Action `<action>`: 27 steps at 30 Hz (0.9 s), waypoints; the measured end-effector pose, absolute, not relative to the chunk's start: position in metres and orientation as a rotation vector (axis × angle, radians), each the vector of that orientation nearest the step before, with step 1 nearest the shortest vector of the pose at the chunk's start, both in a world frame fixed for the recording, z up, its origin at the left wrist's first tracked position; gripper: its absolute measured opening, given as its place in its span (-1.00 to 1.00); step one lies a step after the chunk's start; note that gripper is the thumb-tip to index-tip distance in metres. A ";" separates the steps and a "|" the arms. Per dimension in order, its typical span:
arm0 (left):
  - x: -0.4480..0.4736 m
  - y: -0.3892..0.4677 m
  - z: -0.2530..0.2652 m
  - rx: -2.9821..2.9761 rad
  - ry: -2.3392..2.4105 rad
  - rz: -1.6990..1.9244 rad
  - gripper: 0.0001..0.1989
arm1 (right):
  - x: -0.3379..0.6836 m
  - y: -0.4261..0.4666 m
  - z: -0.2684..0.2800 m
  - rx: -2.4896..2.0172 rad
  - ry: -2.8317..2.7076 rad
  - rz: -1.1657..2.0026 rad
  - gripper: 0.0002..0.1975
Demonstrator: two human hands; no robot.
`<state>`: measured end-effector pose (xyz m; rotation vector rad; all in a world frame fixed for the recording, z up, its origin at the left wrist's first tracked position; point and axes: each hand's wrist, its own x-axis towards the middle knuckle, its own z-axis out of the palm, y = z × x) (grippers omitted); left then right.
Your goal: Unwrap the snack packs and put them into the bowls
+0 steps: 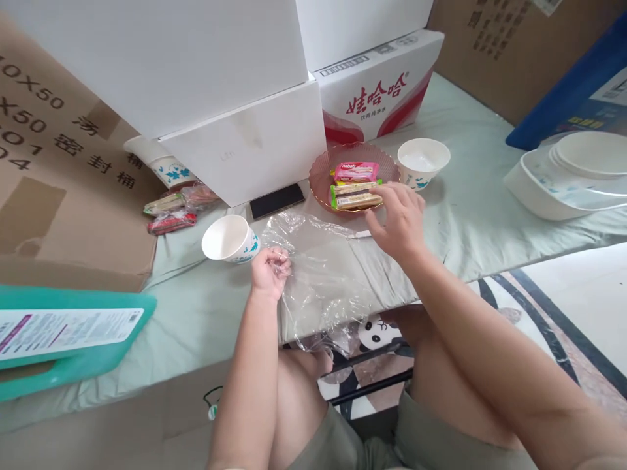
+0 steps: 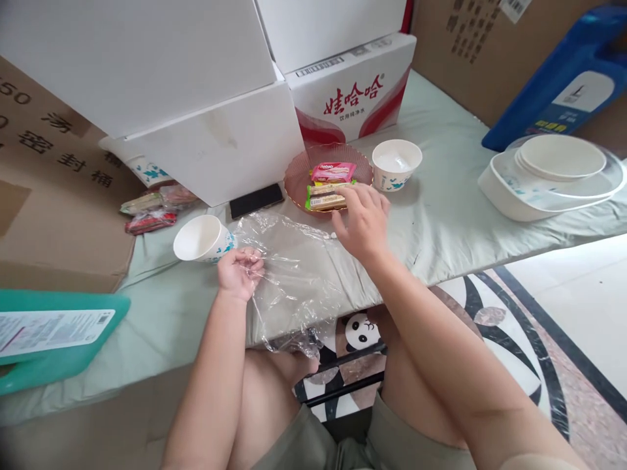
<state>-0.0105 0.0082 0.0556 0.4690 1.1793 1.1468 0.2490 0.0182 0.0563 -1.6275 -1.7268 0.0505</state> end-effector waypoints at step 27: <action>-0.011 0.008 0.035 0.912 1.149 1.049 -0.65 | 0.271 -0.007 0.061 -1.205 -1.052 0.559 -0.86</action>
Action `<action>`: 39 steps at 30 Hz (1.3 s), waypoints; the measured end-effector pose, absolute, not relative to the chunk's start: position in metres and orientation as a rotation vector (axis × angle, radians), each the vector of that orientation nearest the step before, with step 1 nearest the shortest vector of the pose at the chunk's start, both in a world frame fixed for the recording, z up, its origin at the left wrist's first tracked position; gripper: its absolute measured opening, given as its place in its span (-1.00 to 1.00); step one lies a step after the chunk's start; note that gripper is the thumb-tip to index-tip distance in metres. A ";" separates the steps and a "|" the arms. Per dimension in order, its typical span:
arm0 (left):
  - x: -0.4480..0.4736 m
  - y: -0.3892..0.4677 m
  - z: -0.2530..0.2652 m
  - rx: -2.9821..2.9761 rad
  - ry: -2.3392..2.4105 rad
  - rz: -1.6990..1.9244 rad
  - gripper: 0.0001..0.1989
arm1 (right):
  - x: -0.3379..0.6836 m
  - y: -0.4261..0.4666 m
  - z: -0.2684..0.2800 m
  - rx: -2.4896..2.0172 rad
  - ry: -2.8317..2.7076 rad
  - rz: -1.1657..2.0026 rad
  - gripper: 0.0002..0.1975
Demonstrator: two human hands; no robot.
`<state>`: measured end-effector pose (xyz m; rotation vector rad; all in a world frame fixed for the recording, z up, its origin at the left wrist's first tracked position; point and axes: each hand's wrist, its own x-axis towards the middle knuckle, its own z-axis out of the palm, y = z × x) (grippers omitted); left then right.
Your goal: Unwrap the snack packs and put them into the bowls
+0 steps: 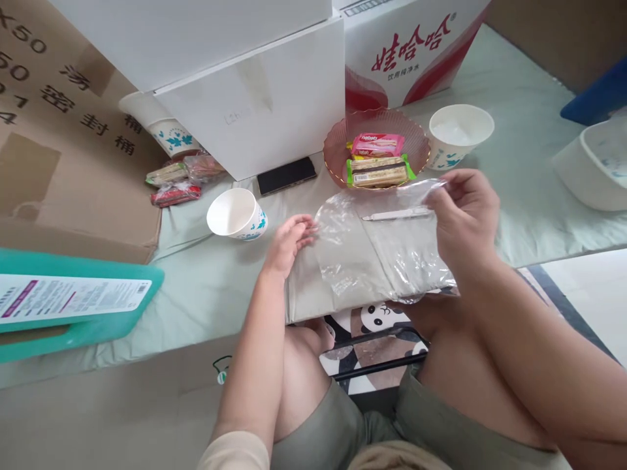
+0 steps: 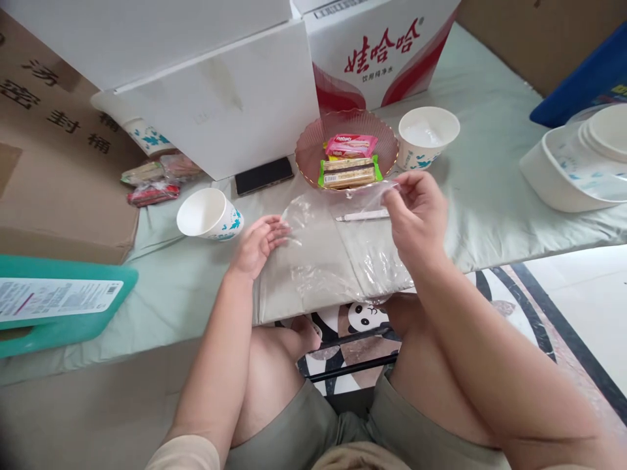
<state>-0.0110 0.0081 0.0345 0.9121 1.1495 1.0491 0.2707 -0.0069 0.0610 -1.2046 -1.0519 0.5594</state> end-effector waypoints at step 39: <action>-0.029 0.012 0.036 0.995 1.166 1.302 -0.65 | 0.265 0.005 0.042 -1.228 -1.134 0.731 -0.88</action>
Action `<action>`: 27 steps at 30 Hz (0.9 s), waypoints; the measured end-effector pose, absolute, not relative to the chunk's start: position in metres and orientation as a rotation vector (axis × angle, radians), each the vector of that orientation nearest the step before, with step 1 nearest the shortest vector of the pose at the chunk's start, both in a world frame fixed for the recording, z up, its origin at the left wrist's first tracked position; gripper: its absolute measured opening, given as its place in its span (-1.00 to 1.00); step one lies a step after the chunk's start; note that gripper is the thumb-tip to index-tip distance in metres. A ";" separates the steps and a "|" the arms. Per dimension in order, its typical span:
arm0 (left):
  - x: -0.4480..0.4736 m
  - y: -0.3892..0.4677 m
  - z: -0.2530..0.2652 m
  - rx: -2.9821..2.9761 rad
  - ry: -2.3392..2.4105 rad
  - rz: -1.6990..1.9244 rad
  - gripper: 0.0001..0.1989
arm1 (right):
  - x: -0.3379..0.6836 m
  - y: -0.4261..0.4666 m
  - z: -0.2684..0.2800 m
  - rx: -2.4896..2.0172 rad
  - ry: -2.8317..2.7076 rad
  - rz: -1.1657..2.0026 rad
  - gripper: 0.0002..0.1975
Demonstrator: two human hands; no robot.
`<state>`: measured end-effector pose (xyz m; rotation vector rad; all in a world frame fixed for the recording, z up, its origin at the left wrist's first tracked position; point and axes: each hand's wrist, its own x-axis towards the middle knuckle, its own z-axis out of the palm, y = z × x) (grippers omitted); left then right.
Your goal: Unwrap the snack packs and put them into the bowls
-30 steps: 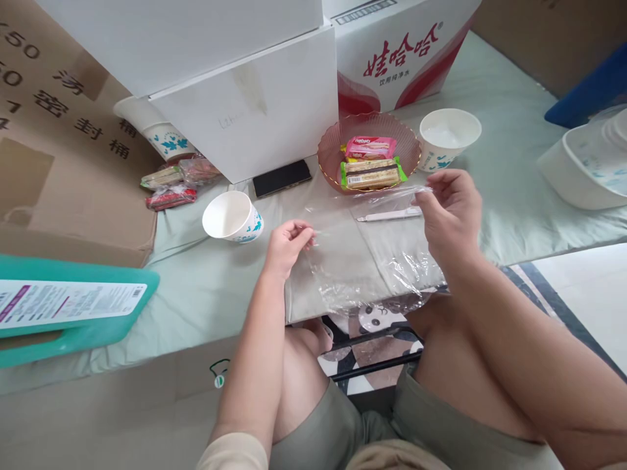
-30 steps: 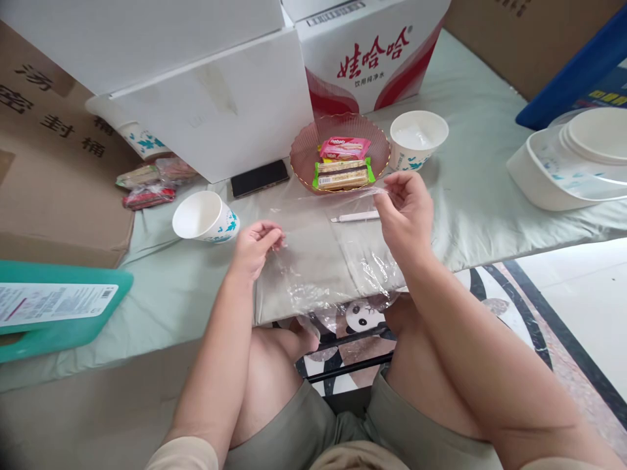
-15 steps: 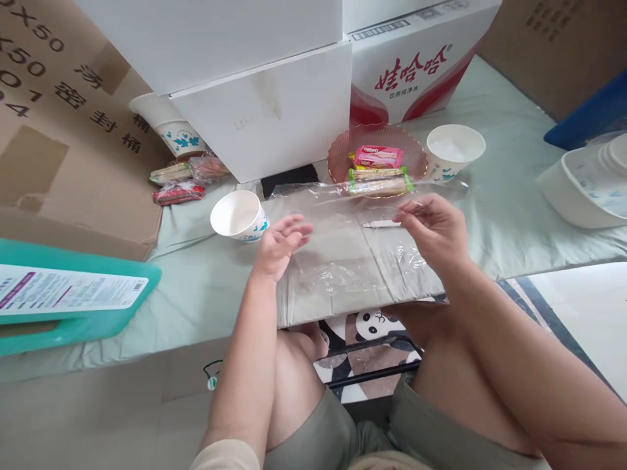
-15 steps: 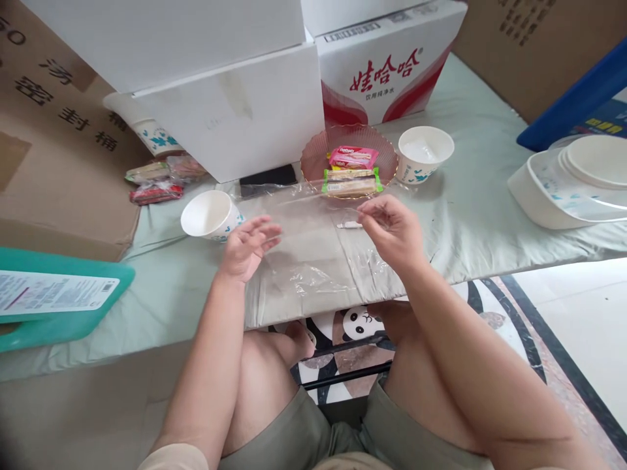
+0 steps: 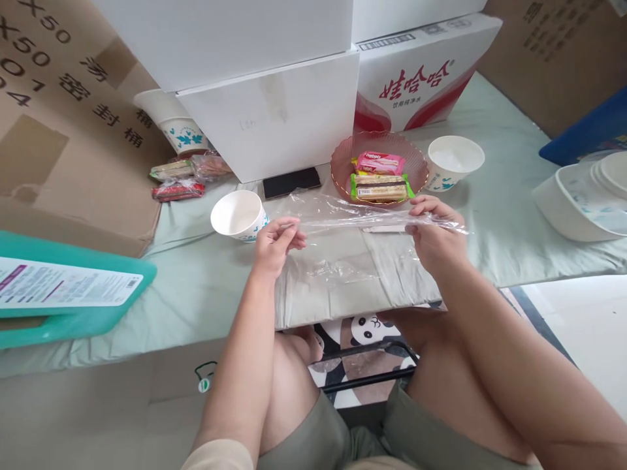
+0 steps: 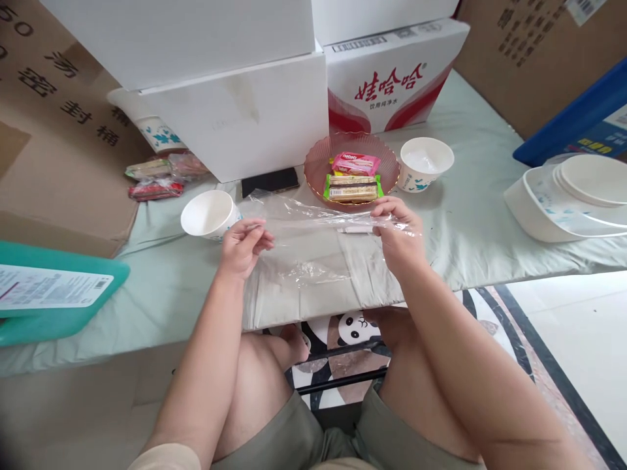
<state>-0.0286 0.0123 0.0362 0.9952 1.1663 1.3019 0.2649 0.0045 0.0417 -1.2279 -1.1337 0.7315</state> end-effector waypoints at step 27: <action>-0.034 0.013 0.043 0.868 1.106 1.346 -0.72 | 0.288 0.009 0.048 -1.105 -0.885 1.135 -0.85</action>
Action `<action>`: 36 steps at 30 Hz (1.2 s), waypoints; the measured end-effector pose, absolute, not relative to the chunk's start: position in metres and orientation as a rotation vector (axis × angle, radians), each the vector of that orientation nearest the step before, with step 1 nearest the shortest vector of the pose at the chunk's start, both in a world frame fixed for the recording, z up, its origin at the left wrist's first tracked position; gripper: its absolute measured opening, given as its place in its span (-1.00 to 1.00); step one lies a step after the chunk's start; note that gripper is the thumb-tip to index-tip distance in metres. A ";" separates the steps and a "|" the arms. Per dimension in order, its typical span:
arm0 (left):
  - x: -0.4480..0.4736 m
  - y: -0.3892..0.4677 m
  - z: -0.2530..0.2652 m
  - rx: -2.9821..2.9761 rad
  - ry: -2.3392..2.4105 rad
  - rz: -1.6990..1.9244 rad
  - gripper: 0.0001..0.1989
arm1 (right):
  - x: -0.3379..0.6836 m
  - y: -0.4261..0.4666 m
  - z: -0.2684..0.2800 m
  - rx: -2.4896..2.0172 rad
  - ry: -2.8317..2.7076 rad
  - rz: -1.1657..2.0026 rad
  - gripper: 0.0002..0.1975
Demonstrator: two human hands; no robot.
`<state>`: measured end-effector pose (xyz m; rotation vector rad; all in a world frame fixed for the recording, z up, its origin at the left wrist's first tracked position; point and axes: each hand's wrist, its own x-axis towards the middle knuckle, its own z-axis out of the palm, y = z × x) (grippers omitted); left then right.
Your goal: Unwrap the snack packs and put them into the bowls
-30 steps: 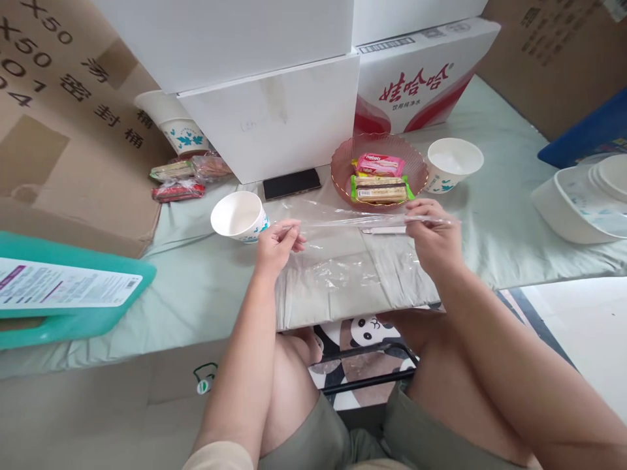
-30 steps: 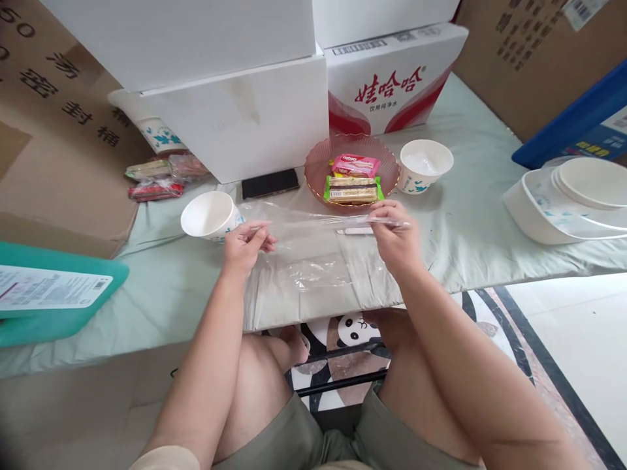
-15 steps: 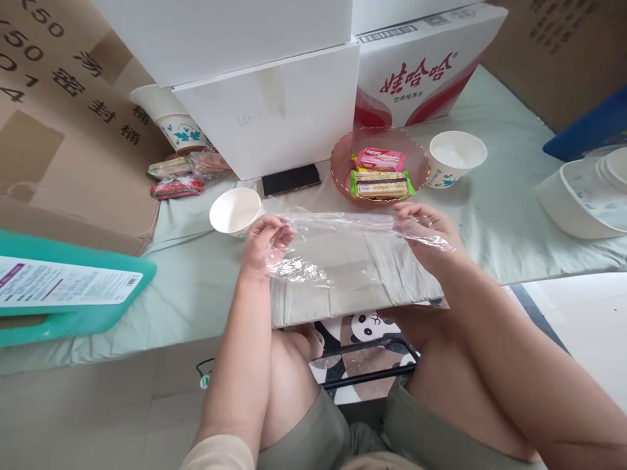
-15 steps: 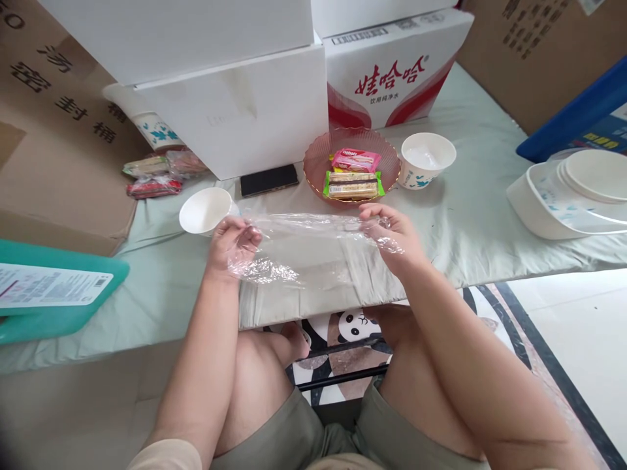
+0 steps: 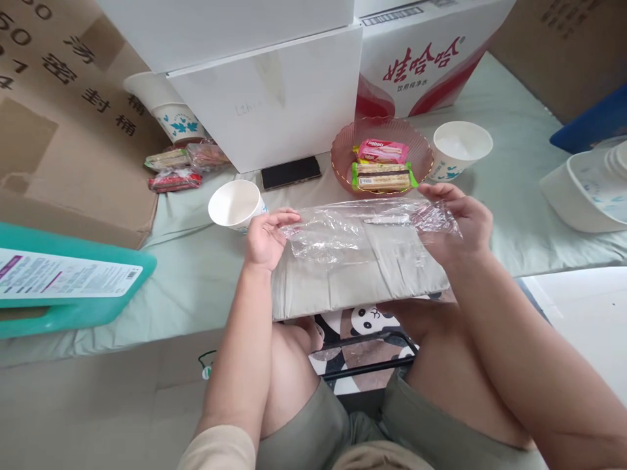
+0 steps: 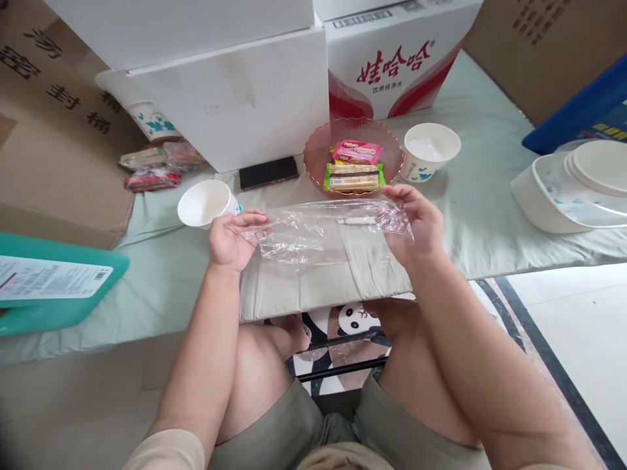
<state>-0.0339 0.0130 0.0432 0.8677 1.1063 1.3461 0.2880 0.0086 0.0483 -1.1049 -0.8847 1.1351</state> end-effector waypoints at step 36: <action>-0.015 0.001 0.055 1.181 0.887 0.963 -0.09 | 0.226 -0.004 0.058 -1.165 -2.360 0.711 -0.55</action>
